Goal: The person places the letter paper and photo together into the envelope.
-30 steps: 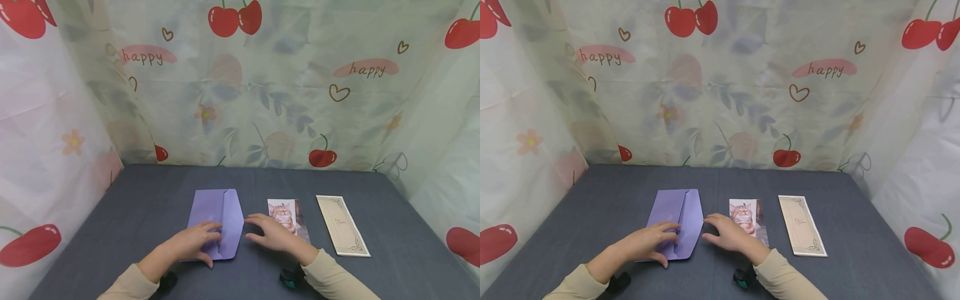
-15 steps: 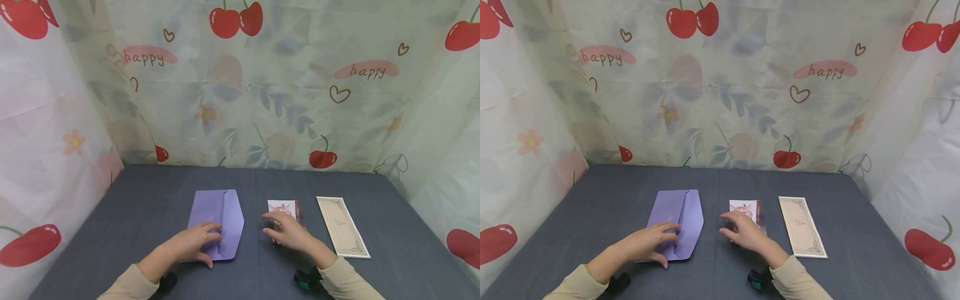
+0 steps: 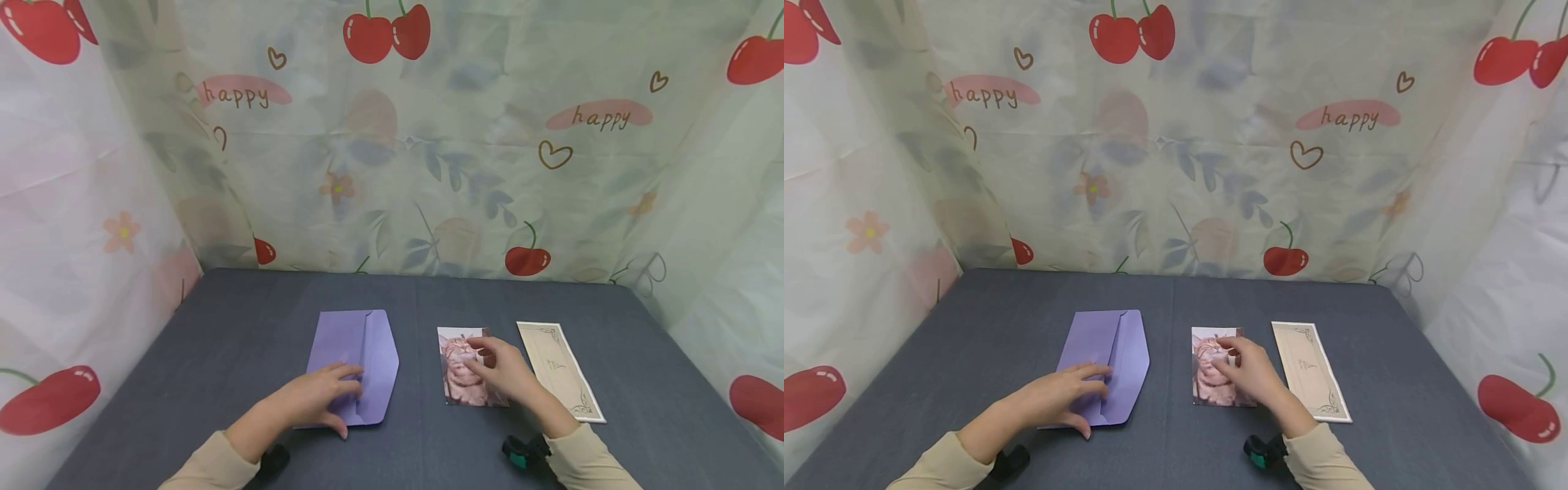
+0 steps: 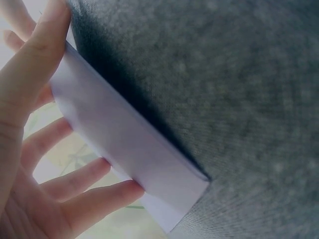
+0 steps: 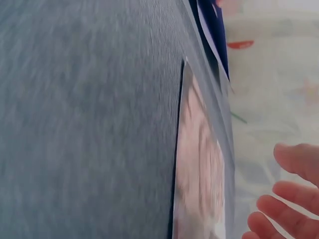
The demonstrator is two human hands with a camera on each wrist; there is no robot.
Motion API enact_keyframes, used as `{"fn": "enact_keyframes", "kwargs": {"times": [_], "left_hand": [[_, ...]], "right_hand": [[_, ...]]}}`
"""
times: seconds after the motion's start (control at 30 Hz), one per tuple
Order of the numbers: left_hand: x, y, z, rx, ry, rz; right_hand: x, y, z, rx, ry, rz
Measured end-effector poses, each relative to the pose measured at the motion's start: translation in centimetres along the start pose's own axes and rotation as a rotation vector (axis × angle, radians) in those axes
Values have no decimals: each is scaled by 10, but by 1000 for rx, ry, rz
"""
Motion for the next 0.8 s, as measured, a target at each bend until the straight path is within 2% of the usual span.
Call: {"fn": "enact_keyframes", "kwargs": {"times": [0.23,0.5,0.6,0.8], "left_hand": [[0,0,0,-1,2,-8],[0,0,-1,-9,0,-7],[1,0,-1,-10,4,-4],[1,0,-1,-9,-2,-4]], "right_hand": [[-31,7,-1,-33,-153,-3],[-53,5,-6,0,-301,22],[-56,3,-8,15,-335,22],[-58,-1,-8,54,-351,12]]}}
Point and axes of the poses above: each hand's wrist, its own z-axis towards the middle knuckle, its own y-axis out of the back of the hand, x = y × z, the point moved 9 cm from there along z, towards the middle knuckle, and after that the axes turned 14 degrees about -z, right-handed, at the moved point
